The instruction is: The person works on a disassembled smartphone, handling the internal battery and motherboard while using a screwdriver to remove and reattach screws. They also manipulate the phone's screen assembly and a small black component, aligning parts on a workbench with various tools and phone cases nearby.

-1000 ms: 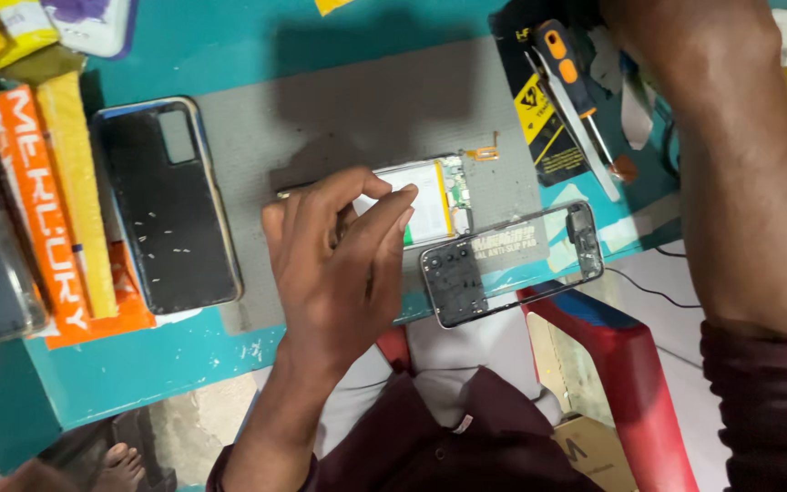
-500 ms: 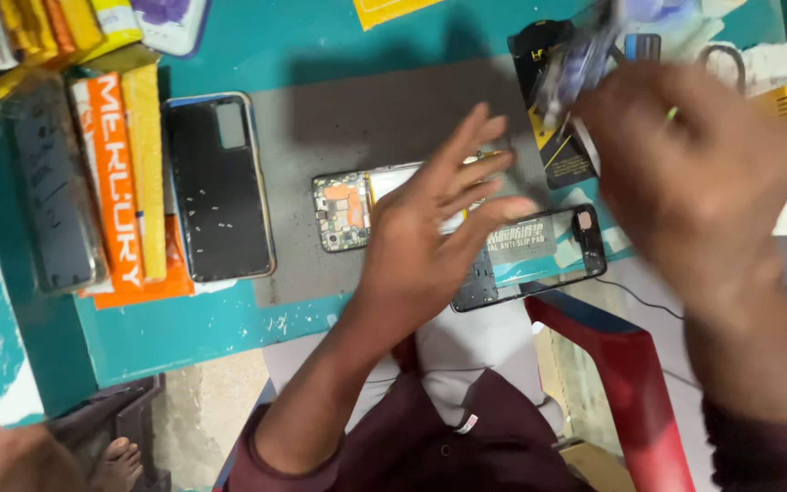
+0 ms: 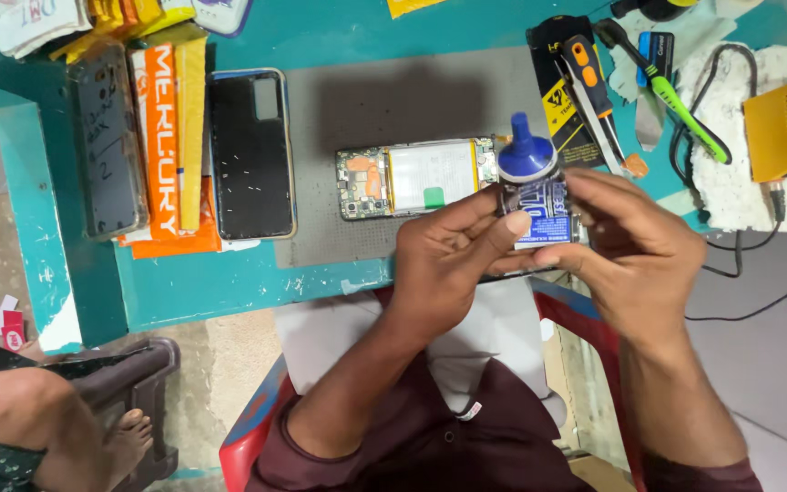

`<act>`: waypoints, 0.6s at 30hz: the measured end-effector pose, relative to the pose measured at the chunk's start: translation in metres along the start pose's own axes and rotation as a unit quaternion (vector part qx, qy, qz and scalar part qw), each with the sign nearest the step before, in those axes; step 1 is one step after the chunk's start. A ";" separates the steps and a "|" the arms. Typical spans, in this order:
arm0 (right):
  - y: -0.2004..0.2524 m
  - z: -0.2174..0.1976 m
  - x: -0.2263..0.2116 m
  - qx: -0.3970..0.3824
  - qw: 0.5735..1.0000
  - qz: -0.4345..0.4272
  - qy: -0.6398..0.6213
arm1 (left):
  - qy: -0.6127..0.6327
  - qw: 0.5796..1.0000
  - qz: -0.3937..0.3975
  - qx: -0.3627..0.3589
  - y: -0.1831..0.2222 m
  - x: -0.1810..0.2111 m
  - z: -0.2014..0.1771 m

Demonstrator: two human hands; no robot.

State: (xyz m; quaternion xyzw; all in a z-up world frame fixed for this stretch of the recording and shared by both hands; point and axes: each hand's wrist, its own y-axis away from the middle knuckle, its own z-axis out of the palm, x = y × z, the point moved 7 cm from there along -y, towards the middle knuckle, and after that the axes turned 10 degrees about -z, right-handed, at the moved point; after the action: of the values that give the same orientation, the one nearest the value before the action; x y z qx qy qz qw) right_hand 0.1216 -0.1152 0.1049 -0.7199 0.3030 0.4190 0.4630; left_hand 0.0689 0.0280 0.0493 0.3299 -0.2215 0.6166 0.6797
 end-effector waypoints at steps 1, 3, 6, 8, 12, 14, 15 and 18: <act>0.006 -0.003 0.010 0.006 0.999 0.010 -0.031 | 0.006 1.000 -0.017 -0.009 0.000 -0.004 0.000; 0.020 -0.007 0.029 0.023 0.995 0.030 -0.094 | -0.027 0.999 -0.030 -0.027 0.003 -0.011 0.003; 0.030 -0.008 0.052 0.040 0.986 0.060 -0.147 | -0.173 0.983 -0.001 -0.061 0.014 -0.011 0.007; 0.036 -0.014 0.062 0.036 0.988 0.097 -0.114 | -0.303 0.949 0.026 -0.090 0.025 -0.013 0.006; 0.047 -0.002 0.057 0.031 0.983 0.088 -0.156 | -0.167 0.986 -0.004 0.003 0.023 -0.048 -0.005; 0.057 0.002 0.063 0.086 0.971 0.150 -0.163 | -0.100 0.994 0.010 0.049 0.030 -0.065 -0.002; 0.062 0.003 0.063 0.080 0.967 0.169 -0.175 | -0.200 0.977 0.008 0.078 0.034 -0.067 -0.004; 0.075 0.000 0.063 0.065 0.953 0.208 -0.211 | -0.425 0.902 0.016 0.077 0.040 -0.054 0.000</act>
State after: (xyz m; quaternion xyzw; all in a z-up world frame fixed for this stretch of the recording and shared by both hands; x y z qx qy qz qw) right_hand 0.0898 -0.1474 0.0182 -0.5045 0.3683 0.6277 0.4646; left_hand 0.0215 -0.0084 0.0181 0.6081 -0.4465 0.4441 0.4833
